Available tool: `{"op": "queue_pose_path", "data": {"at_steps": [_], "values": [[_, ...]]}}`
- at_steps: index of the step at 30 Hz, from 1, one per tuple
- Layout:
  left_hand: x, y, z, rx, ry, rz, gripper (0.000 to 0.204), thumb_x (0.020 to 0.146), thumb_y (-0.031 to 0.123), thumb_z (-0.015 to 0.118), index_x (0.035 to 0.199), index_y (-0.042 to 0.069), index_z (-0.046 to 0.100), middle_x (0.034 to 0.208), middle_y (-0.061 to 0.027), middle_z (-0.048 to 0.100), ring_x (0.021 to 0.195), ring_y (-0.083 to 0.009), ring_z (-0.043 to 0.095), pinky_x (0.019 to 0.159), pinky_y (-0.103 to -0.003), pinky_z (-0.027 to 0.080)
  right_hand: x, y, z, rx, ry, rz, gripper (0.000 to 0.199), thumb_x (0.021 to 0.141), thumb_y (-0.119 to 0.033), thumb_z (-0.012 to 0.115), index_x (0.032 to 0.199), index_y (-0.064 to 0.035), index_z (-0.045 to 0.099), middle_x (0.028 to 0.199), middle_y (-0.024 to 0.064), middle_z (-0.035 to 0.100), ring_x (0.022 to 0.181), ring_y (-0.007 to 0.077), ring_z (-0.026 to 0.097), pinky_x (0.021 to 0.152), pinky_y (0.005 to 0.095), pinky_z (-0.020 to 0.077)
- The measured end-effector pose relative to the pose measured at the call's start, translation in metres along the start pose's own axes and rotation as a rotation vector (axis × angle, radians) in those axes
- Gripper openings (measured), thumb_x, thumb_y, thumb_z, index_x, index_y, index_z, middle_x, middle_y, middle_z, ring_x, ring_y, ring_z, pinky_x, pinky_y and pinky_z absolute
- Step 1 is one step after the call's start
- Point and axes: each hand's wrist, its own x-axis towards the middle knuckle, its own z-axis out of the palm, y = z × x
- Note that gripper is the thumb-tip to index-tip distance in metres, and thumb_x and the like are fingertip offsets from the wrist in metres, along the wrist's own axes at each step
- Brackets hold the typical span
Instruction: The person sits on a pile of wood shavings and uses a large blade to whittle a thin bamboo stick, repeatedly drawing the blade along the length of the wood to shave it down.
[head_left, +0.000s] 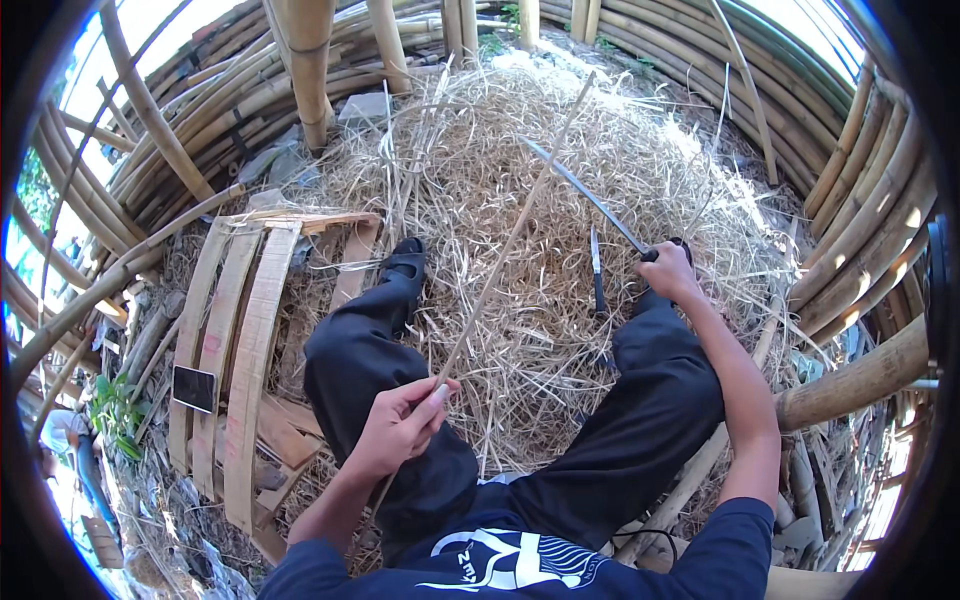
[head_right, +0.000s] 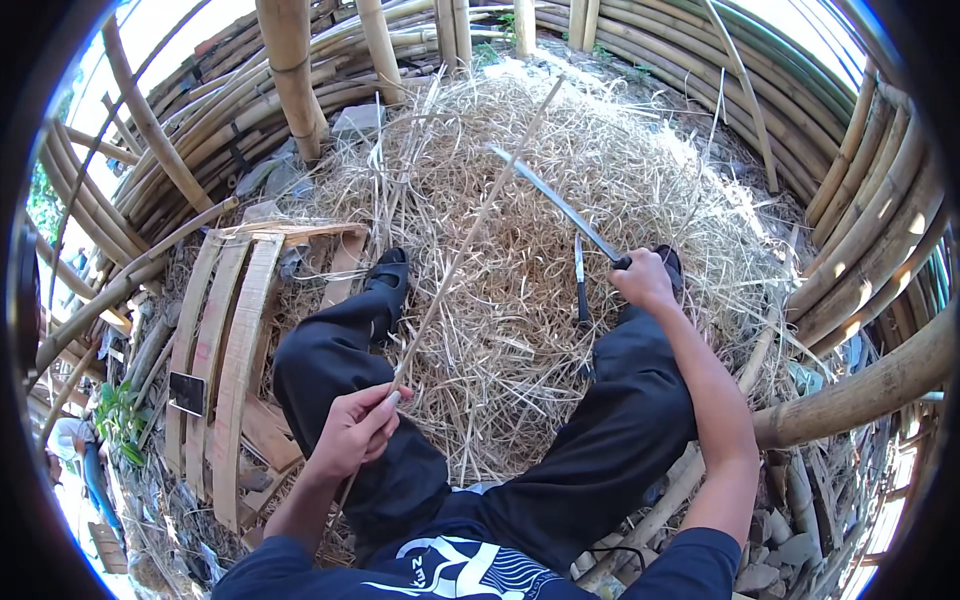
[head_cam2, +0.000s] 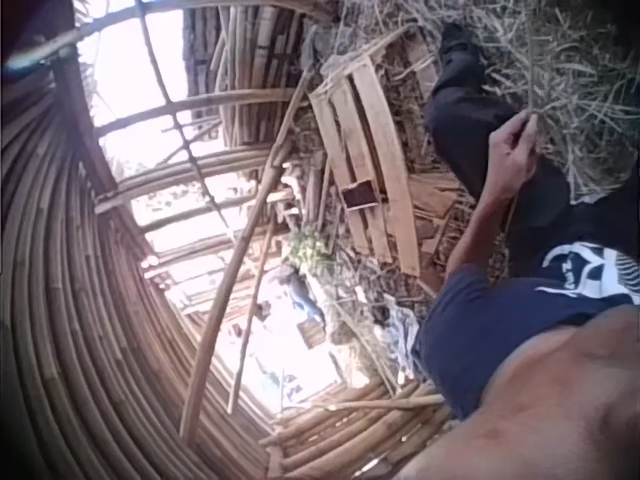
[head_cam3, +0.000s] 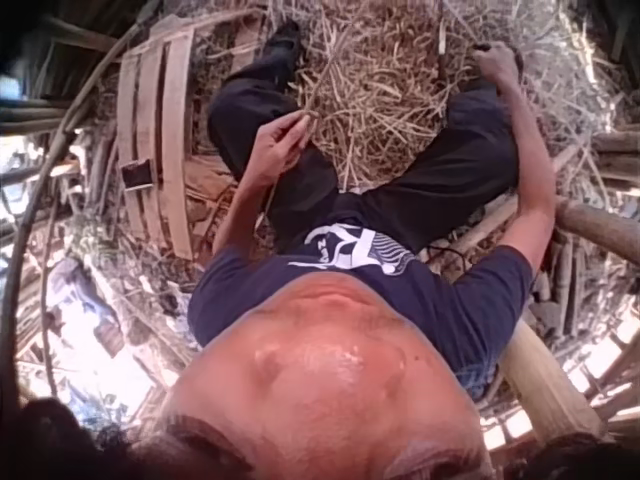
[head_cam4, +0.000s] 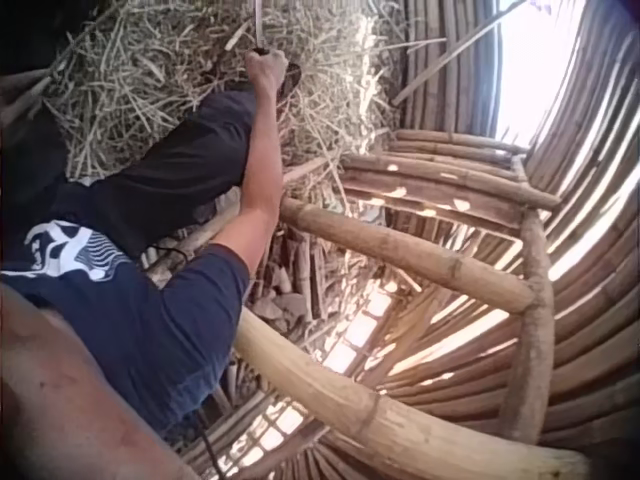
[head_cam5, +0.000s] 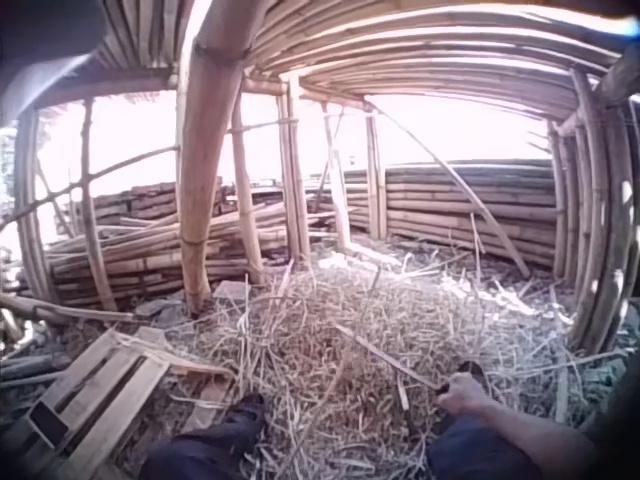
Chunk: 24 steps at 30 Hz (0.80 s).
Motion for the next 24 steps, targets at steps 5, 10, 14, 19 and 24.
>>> {"op": "queue_pose_path", "data": {"at_steps": [5, 10, 14, 19, 24], "values": [[0.003, 0.000, 0.002, -0.014, -0.006, 0.037, 0.032, 0.102, 0.012, 0.043, 0.130, 0.000, 0.050, 0.071, -0.0028, 0.055, 0.040, -0.0014, 0.039, 0.038, -0.018, 0.035, 0.003, 0.003, 0.001, 0.570, -0.056, 0.275, 0.021, 0.072, -0.020, 0.068, 0.070, 0.0004, 0.064, 0.061, 0.0121, 0.059, 0.051, 0.0207, 0.058, 0.052, 0.0351, 0.0474], [0.017, 0.026, 0.006, 0.077, 0.000, 0.128, 0.034, 0.102, 0.012, 0.041, 0.133, 0.000, 0.045, 0.071, -0.0040, 0.057, 0.040, -0.0026, 0.043, 0.038, -0.017, 0.037, -0.016, -0.047, -0.035, 1.148, -0.087, 0.356, 0.023, 0.078, -0.019, 0.071, 0.075, -0.0103, 0.049, 0.055, -0.0022, 0.045, 0.042, 0.0101, 0.045, 0.042, 0.0291, 0.0409], [0.048, 0.049, 0.011, 0.196, -0.005, 0.249, 0.036, 0.101, 0.013, 0.044, 0.135, 0.000, 0.045, 0.074, -0.0052, 0.059, 0.039, -0.0024, 0.043, 0.037, -0.017, 0.038, -0.032, -0.090, -0.053, 1.360, -0.090, 0.249, 0.023, 0.081, -0.013, 0.070, 0.076, -0.0130, 0.047, 0.057, -0.0044, 0.044, 0.043, 0.0076, 0.042, 0.043, 0.0259, 0.0375], [0.099, 0.075, 0.023, 0.152, -0.129, 0.248, 0.046, 0.097, 0.012, 0.053, 0.140, 0.000, 0.040, 0.087, -0.0070, 0.062, 0.044, -0.0026, 0.046, 0.041, -0.018, 0.042, -0.054, -0.140, -0.050, 1.364, -0.112, 0.093, 0.022, 0.084, -0.019, 0.071, 0.081, -0.0056, 0.054, 0.060, -0.0002, 0.050, 0.043, 0.0081, 0.045, 0.040, 0.0239, 0.0377], [0.136, 0.088, 0.038, 0.124, -0.244, 0.206, 0.065, 0.093, 0.010, 0.058, 0.148, 0.000, 0.025, 0.109, -0.0142, 0.065, 0.054, -0.0071, 0.054, 0.050, -0.023, 0.051, -0.056, -0.155, -0.032, 1.192, -0.093, 0.005, 0.030, 0.082, -0.027, 0.074, 0.081, 0.0001, 0.060, 0.066, 0.0057, 0.059, 0.041, 0.0098, 0.050, 0.038, 0.0241, 0.0398]]}}
